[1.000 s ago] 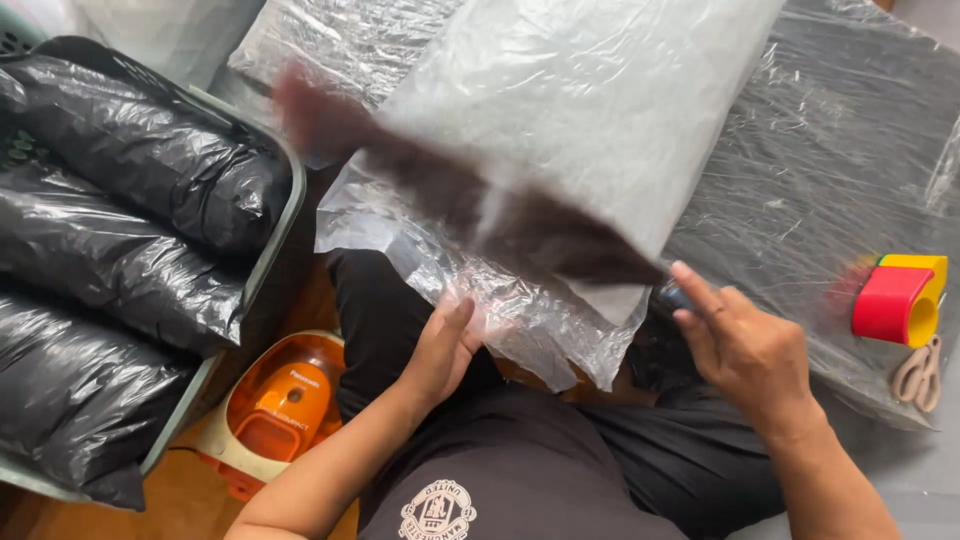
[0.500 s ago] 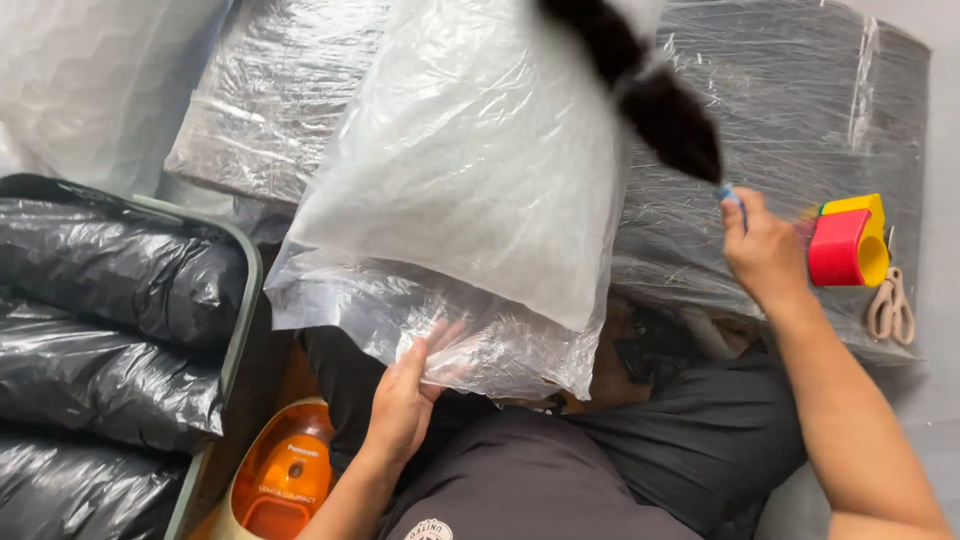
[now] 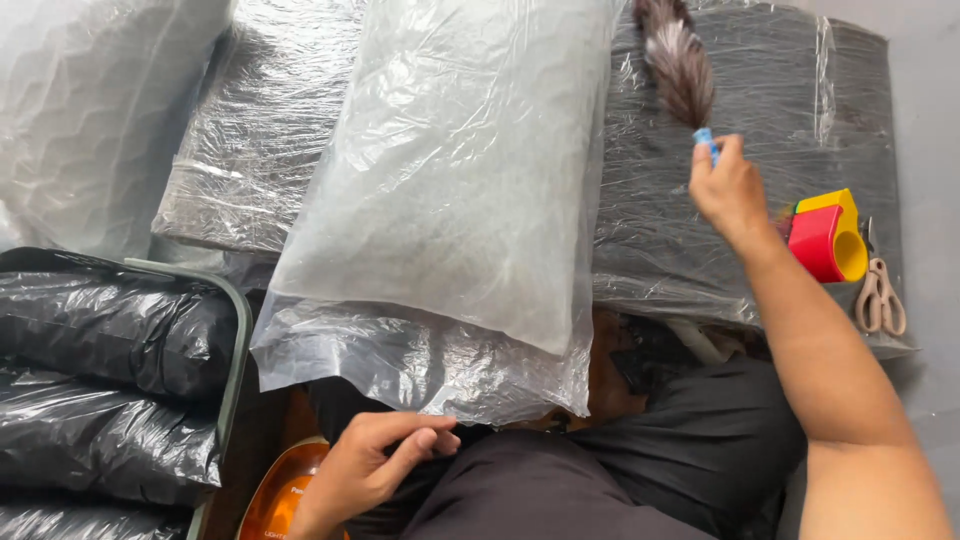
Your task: Using a vacuum cleaner to remove air from a plastic bag containing a pillow to compress it for storage or shipping.
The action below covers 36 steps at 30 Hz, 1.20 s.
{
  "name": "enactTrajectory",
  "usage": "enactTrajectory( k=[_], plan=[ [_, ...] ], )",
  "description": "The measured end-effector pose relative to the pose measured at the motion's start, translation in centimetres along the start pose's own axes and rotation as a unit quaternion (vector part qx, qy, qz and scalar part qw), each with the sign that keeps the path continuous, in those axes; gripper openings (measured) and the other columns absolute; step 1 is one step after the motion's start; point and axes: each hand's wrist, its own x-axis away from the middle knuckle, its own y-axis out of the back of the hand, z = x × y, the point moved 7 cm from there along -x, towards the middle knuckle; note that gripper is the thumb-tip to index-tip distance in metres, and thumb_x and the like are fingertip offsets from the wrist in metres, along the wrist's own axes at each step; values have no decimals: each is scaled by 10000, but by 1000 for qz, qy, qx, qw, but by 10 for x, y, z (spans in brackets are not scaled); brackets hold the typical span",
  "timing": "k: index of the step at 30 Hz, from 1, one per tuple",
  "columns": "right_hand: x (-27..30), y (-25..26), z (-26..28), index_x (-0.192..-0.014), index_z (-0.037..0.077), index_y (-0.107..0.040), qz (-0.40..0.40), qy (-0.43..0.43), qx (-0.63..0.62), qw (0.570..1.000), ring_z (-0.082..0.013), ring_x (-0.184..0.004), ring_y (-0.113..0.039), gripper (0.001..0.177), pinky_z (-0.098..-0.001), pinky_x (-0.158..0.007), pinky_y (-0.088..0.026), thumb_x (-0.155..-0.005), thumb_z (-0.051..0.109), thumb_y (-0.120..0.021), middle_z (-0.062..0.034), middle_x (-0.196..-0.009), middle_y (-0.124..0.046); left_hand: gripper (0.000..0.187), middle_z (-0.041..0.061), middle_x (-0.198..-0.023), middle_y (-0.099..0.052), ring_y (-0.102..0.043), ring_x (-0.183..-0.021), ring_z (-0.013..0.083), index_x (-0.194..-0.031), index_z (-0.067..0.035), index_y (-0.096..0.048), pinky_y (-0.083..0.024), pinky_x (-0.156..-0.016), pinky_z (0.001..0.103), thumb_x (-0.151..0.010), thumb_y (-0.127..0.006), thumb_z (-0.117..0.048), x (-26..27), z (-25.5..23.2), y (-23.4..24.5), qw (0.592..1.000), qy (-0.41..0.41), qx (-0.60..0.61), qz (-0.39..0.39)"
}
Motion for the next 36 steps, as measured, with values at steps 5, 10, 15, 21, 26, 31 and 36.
enactTrajectory(
  k=[5,10,15,21,26,31,36],
  plan=[
    [-45,82,67,-1370,23,-620,-174,195,106,959,-457,-644,-686,280,-530,-594,-530,-1137,168,-569,-237,-833,-741,298,119,-1305,-641,-659,-1197,264,-1222,-19,-632,-549,-1045,358,-930,-659,-68,-27,-79,34,877,-248,-258,-321],
    [-98,95,132,-1275,196,-764,-196,195,273,921,-341,-676,-736,254,-460,-573,-575,-1096,324,-638,-127,-867,-786,810,280,-1647,-196,-141,-1567,420,-1552,37,-307,-134,-1295,602,-979,-709,-371,-82,-36,49,792,-161,-458,-369],
    [-49,96,260,-1395,247,-722,-101,332,307,886,-259,-762,-757,367,-404,-645,-608,-1165,477,-552,-74,-938,-803,788,291,-1640,-228,-176,-1552,413,-1514,63,-392,-139,-1276,561,-952,-688,-403,-83,-20,56,804,-132,-467,-342],
    [-17,106,314,-1327,270,-814,-187,456,247,834,-95,-611,-680,242,-255,-554,-557,-1150,409,-726,80,-936,-792,753,304,-1621,-283,-215,-1537,427,-1488,54,-457,-135,-1255,577,-965,-629,-460,-50,2,102,797,-75,-458,-385],
    [61,96,335,-1378,335,-692,-133,524,351,764,-43,-342,-415,288,-206,-303,-349,-1118,438,-621,70,-686,-586,752,287,-1478,-488,-533,-1286,453,-1491,74,-399,-452,-1020,502,-1025,-513,-506,-20,33,170,820,113,-318,-462],
    [79,94,287,-1435,339,-704,-54,522,258,811,-79,-423,-455,333,-237,-371,-378,-1112,381,-633,84,-755,-625,266,119,-1006,-755,-676,-788,160,-1215,7,-698,-549,-767,264,-972,-627,-76,-23,36,179,890,-60,-185,-412],
    [94,100,260,-1405,336,-798,-247,414,424,767,13,-401,-319,299,-164,-366,-265,-1233,507,-623,141,-720,-585,304,24,-836,-655,-533,-669,67,-1188,-21,-678,-411,-571,187,-1053,-592,-280,-17,94,179,897,73,31,-436]
  ],
)
